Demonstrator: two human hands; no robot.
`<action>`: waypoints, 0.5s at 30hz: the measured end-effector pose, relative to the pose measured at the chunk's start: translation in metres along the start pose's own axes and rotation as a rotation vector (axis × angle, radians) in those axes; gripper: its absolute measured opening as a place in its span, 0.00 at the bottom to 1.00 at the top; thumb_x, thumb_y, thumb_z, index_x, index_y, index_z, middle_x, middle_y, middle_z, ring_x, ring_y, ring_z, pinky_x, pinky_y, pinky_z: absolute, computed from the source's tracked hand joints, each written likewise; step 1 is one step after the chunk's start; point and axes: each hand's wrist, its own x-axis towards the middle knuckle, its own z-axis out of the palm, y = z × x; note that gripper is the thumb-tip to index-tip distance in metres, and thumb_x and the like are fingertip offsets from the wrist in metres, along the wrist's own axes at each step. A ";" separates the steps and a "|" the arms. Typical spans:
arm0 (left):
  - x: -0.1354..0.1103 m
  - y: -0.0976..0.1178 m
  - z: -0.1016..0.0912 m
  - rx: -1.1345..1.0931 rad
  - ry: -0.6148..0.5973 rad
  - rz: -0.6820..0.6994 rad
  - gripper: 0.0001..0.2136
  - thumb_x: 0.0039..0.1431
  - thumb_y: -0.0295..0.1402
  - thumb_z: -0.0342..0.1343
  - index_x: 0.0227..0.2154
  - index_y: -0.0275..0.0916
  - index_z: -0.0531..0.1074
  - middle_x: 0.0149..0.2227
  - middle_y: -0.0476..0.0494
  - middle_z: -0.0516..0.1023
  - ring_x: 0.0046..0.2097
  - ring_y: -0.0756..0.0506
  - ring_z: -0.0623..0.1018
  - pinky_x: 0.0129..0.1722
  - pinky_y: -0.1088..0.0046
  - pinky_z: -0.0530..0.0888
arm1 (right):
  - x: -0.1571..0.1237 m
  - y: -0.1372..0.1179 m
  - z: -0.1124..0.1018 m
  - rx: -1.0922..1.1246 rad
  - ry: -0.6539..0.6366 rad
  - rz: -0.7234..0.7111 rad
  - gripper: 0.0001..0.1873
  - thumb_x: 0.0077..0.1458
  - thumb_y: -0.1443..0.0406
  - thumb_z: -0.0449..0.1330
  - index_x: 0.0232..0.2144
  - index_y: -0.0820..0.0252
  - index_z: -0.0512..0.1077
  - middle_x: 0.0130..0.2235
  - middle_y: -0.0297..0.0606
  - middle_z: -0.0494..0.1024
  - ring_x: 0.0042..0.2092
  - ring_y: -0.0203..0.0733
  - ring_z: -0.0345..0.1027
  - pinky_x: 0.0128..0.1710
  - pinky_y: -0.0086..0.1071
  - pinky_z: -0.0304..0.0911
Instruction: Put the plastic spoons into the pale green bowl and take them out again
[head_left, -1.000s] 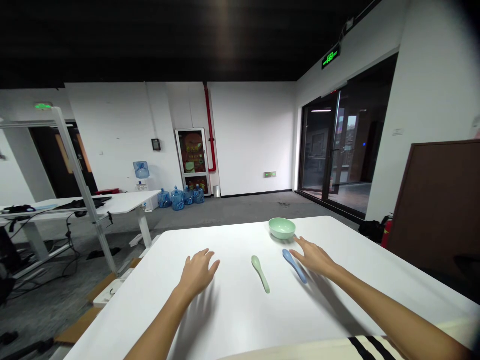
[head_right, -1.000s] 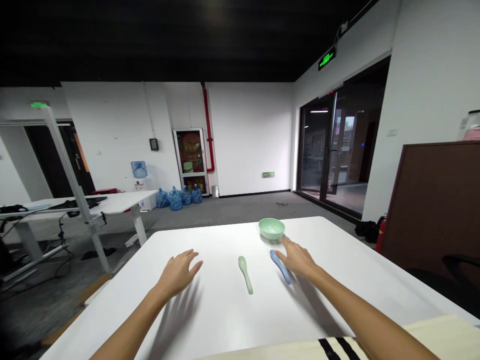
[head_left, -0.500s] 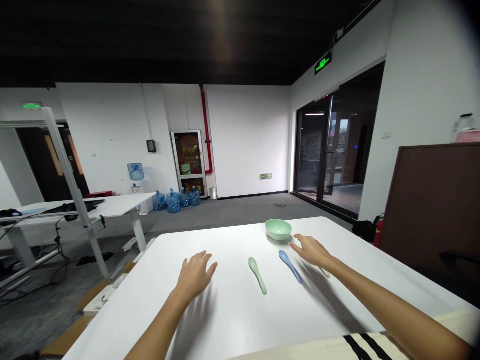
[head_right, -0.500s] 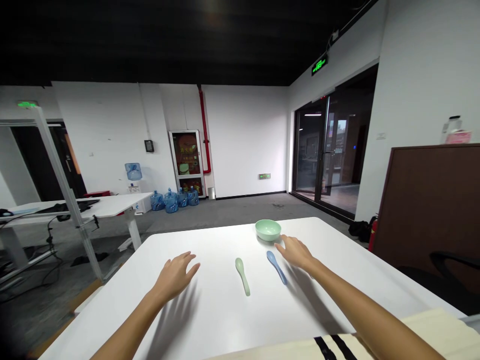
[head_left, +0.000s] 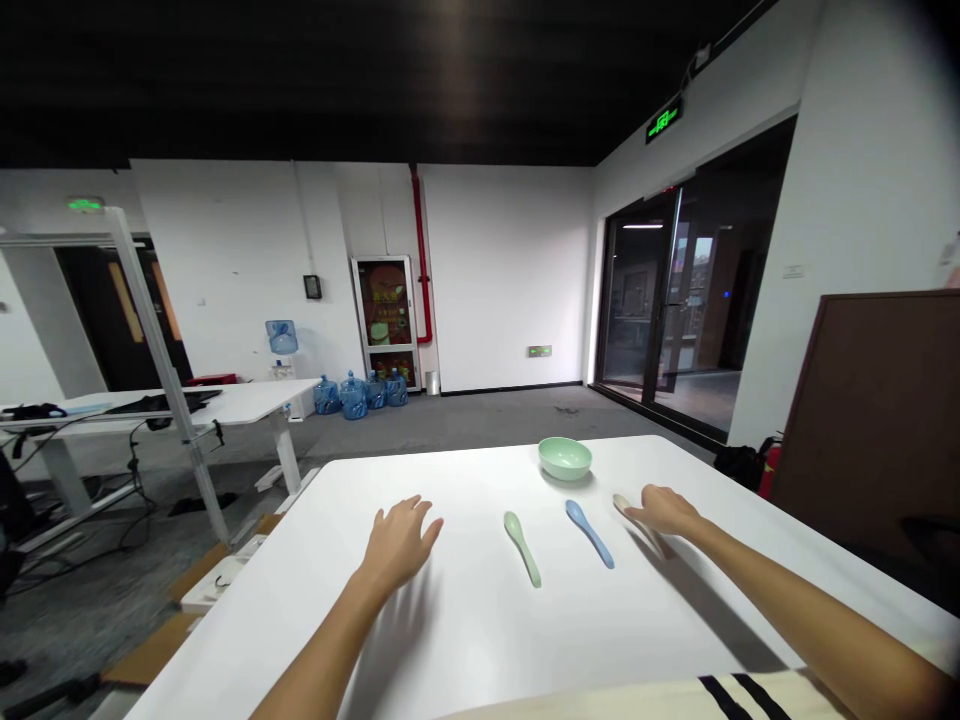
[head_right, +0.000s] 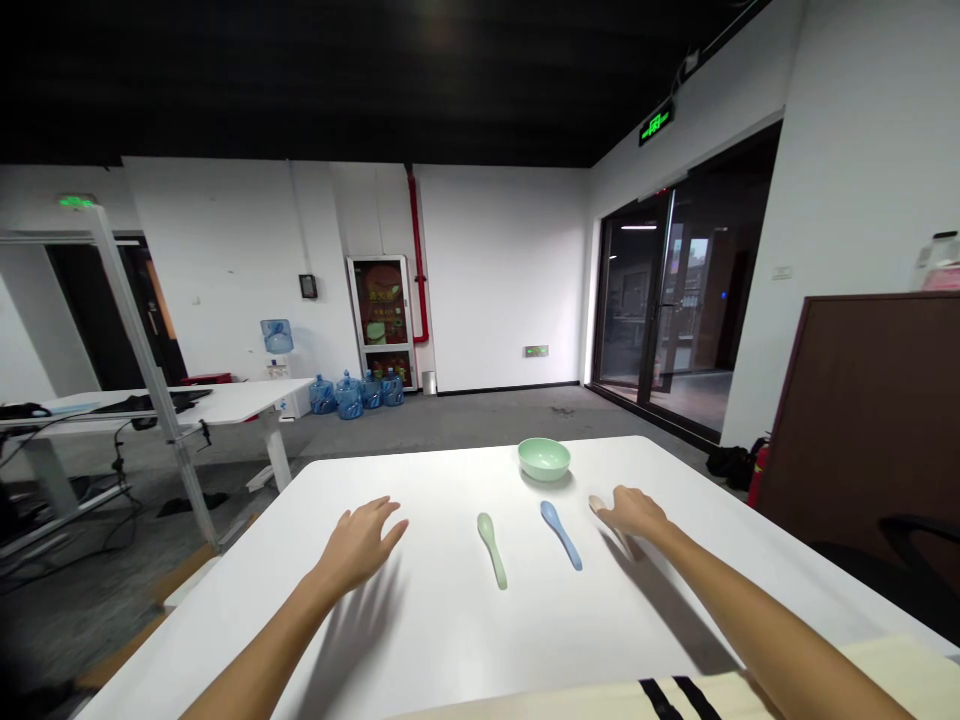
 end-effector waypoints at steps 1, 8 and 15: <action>0.000 0.000 0.000 -0.001 0.002 0.003 0.23 0.73 0.43 0.43 0.63 0.44 0.73 0.70 0.35 0.69 0.70 0.35 0.69 0.70 0.43 0.61 | 0.000 0.003 0.003 -0.004 -0.012 0.008 0.19 0.57 0.49 0.62 0.34 0.60 0.75 0.42 0.52 0.82 0.41 0.55 0.78 0.36 0.38 0.63; 0.000 0.001 0.000 0.019 -0.009 0.010 0.24 0.73 0.44 0.43 0.63 0.43 0.72 0.70 0.35 0.69 0.70 0.35 0.70 0.69 0.43 0.62 | 0.001 0.011 0.015 -0.006 -0.073 0.027 0.14 0.52 0.57 0.67 0.36 0.61 0.75 0.46 0.54 0.82 0.43 0.54 0.79 0.35 0.37 0.64; 0.001 0.000 0.000 0.008 0.000 0.012 0.24 0.73 0.44 0.42 0.63 0.41 0.72 0.70 0.34 0.69 0.70 0.34 0.69 0.69 0.42 0.61 | 0.004 0.012 0.015 0.023 -0.090 0.015 0.06 0.49 0.67 0.65 0.32 0.61 0.74 0.41 0.53 0.83 0.37 0.51 0.78 0.33 0.36 0.62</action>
